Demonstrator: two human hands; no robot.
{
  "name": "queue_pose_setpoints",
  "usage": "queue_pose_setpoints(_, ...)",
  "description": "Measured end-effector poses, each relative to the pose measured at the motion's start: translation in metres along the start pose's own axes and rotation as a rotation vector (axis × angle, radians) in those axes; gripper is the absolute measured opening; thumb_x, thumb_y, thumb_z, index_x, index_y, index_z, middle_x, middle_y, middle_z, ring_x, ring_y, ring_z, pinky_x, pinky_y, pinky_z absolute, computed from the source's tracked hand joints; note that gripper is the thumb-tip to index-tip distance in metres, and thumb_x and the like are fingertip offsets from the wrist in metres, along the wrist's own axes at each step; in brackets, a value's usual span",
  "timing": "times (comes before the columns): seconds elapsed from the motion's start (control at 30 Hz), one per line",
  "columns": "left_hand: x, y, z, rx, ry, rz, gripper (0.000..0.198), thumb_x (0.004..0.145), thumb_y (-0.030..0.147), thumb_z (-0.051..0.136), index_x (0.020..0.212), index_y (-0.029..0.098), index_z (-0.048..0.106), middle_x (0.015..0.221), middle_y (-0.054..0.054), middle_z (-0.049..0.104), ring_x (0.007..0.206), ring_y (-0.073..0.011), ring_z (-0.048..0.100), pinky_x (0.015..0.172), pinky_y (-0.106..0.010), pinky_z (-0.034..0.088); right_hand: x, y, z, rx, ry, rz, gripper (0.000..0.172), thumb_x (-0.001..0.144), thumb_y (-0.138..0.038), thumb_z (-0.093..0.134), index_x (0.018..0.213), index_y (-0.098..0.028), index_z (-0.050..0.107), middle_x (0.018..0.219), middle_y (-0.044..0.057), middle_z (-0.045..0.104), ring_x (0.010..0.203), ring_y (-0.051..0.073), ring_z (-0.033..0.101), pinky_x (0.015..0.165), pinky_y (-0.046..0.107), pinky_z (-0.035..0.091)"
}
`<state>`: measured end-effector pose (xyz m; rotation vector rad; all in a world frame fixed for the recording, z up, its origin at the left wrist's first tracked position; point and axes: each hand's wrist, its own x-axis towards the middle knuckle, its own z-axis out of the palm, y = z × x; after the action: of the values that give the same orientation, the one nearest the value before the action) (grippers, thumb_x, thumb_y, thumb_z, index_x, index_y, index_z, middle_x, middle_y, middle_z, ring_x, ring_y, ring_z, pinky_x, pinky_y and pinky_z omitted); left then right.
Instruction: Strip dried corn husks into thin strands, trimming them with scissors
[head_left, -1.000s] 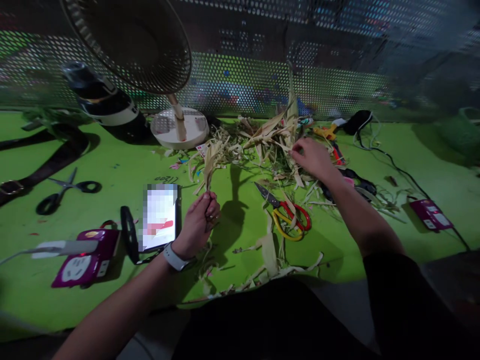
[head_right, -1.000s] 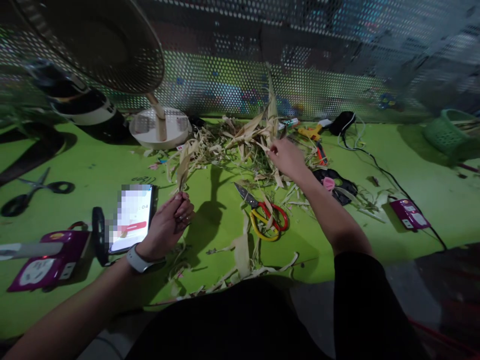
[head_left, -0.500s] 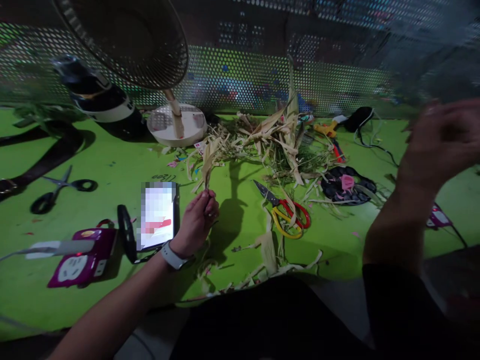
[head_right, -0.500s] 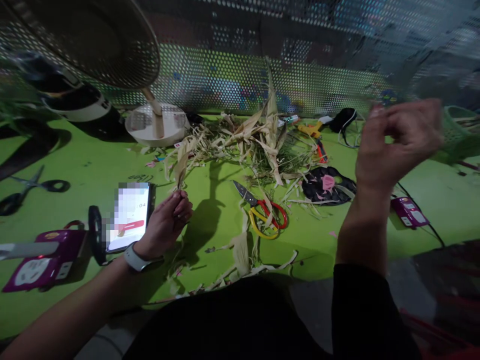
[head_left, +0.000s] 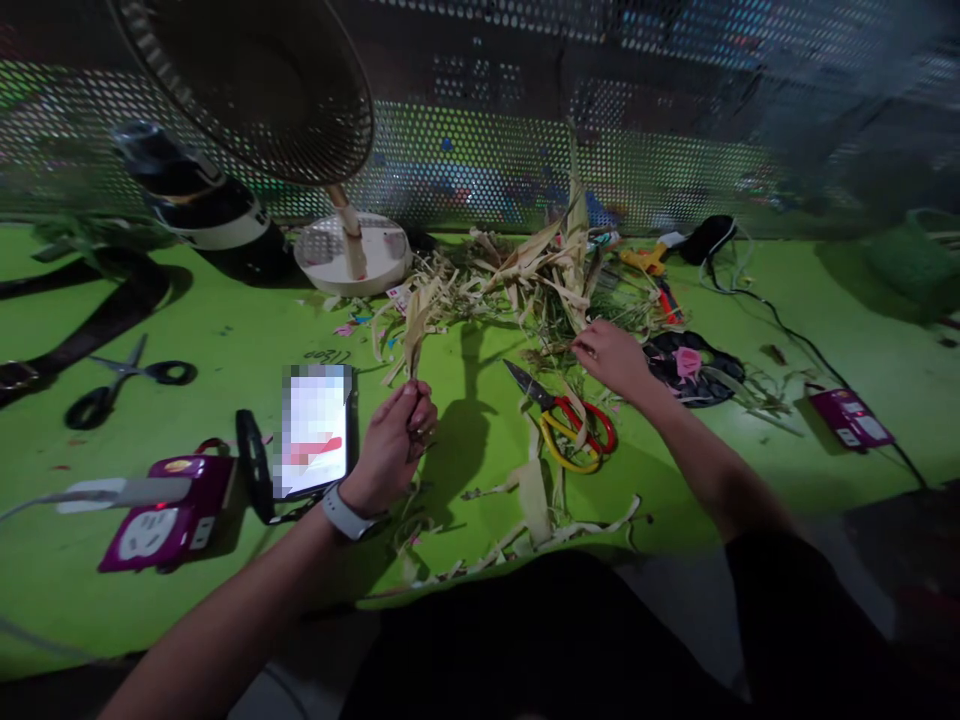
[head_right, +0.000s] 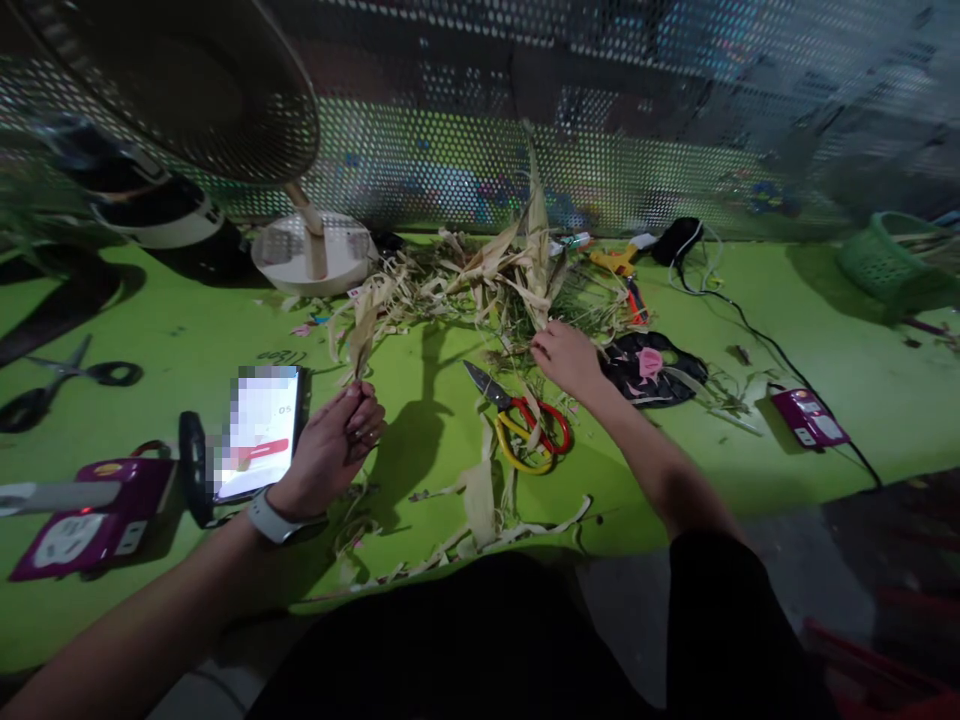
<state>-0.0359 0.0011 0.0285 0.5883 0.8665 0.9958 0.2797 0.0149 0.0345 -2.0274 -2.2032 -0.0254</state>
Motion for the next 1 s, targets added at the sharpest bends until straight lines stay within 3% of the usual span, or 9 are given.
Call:
queue_pose_setpoints(0.13,0.0,0.001,0.0,-0.014,0.009,-0.001,0.015,0.09,0.025,0.055,0.079,0.015,0.053,0.052,0.008,0.031,0.04,-0.0039,0.024,0.034,-0.013,0.019,-0.002,0.019,-0.035,0.265,0.246,0.127,0.013,0.082,-0.025,0.057,0.074,-0.019,0.065,0.083,0.008,0.066,0.078,0.022,0.059,0.069,0.036,0.047)
queue_pose_setpoints(0.23,0.0,0.002,0.0,-0.03,0.011,0.012,0.015,0.091,0.022,0.052,0.078,0.014,0.053,0.052,0.008,0.031,0.041,-0.0037,0.026,0.038,-0.013,0.025,-0.01,0.031,-0.076,0.71,0.381,0.241,0.01,0.075,-0.03,0.068,0.074,-0.021,0.064,0.074,0.002,0.065,0.069,0.017,0.058,0.069,0.034,0.049)
queue_pose_setpoints(0.37,0.001,0.002,0.003,-0.026,-0.005,0.025,0.016,0.092,0.021,0.05,0.078,0.014,0.054,0.052,0.007,0.032,0.042,-0.004,0.028,0.039,-0.013,0.026,-0.02,0.023,-0.111,1.215,0.164,0.286,0.02,0.065,-0.031,0.078,0.071,-0.02,0.063,0.067,-0.001,0.064,0.051,0.01,0.053,0.049,0.025,0.042)
queue_pose_setpoints(0.5,0.0,0.007,0.007,-0.025,-0.029,0.036,0.015,0.091,0.021,0.052,0.079,0.013,0.055,0.052,0.007,0.032,0.043,-0.004,0.028,0.041,-0.013,0.028,-0.022,0.0,-0.115,1.494,-0.013,0.199,0.024,0.07,-0.036,0.078,0.074,-0.021,0.059,0.056,-0.006,0.061,0.03,0.003,0.032,0.034,0.02,0.024)
queue_pose_setpoints(0.6,-0.002,0.016,0.013,-0.026,-0.04,0.055,0.014,0.09,0.021,0.054,0.079,0.014,0.056,0.051,0.007,0.032,0.043,-0.0041,0.027,0.041,-0.013,0.028,-0.022,-0.017,-0.113,1.55,-0.129,0.109,0.022,0.074,-0.037,0.075,0.077,-0.021,0.06,0.043,-0.01,0.049,0.028,0.002,0.022,0.035,0.02,0.023)
queue_pose_setpoints(0.67,-0.002,0.021,0.021,-0.029,-0.065,0.074,0.013,0.089,0.021,0.055,0.078,0.014,0.055,0.052,0.007,0.032,0.042,-0.0041,0.027,0.041,-0.013,0.029,-0.023,-0.027,-0.113,1.524,-0.139,0.052,0.023,0.074,-0.038,0.076,0.076,-0.021,0.062,0.043,-0.01,0.045,0.031,0.003,0.026,0.037,0.02,0.025)
queue_pose_setpoints(0.8,0.005,0.025,0.042,-0.027,-0.169,0.158,0.014,0.089,0.025,0.058,0.078,0.016,0.057,0.051,0.007,0.034,0.042,-0.0049,0.031,0.042,-0.014,0.032,-0.022,-0.042,-0.116,1.338,0.009,-0.065,0.023,0.07,-0.036,0.08,0.072,-0.019,0.064,0.07,-0.001,0.061,0.055,0.007,0.051,0.047,0.02,0.039)
queue_pose_setpoints(0.9,0.017,0.023,0.062,0.09,-0.232,0.267,0.017,0.089,0.029,0.058,0.079,0.016,0.059,0.06,0.001,0.054,0.051,-0.0079,0.049,0.051,-0.018,0.043,-0.021,-0.048,-0.117,1.294,-0.057,-0.082,0.022,0.078,-0.039,0.074,0.076,-0.02,0.062,0.082,0.003,0.067,0.062,0.01,0.059,0.053,0.023,0.047)
queue_pose_setpoints(1.0,0.03,0.016,0.085,0.181,-0.274,0.37,0.02,0.091,0.031,0.054,0.077,0.017,0.057,0.074,-0.003,0.064,0.061,-0.0112,0.06,0.061,-0.023,0.049,-0.019,-0.051,-0.117,1.342,-0.17,-0.073,0.025,0.082,-0.043,0.068,0.081,-0.021,0.057,0.075,0.003,0.07,0.048,0.009,0.057,0.041,0.022,0.041)
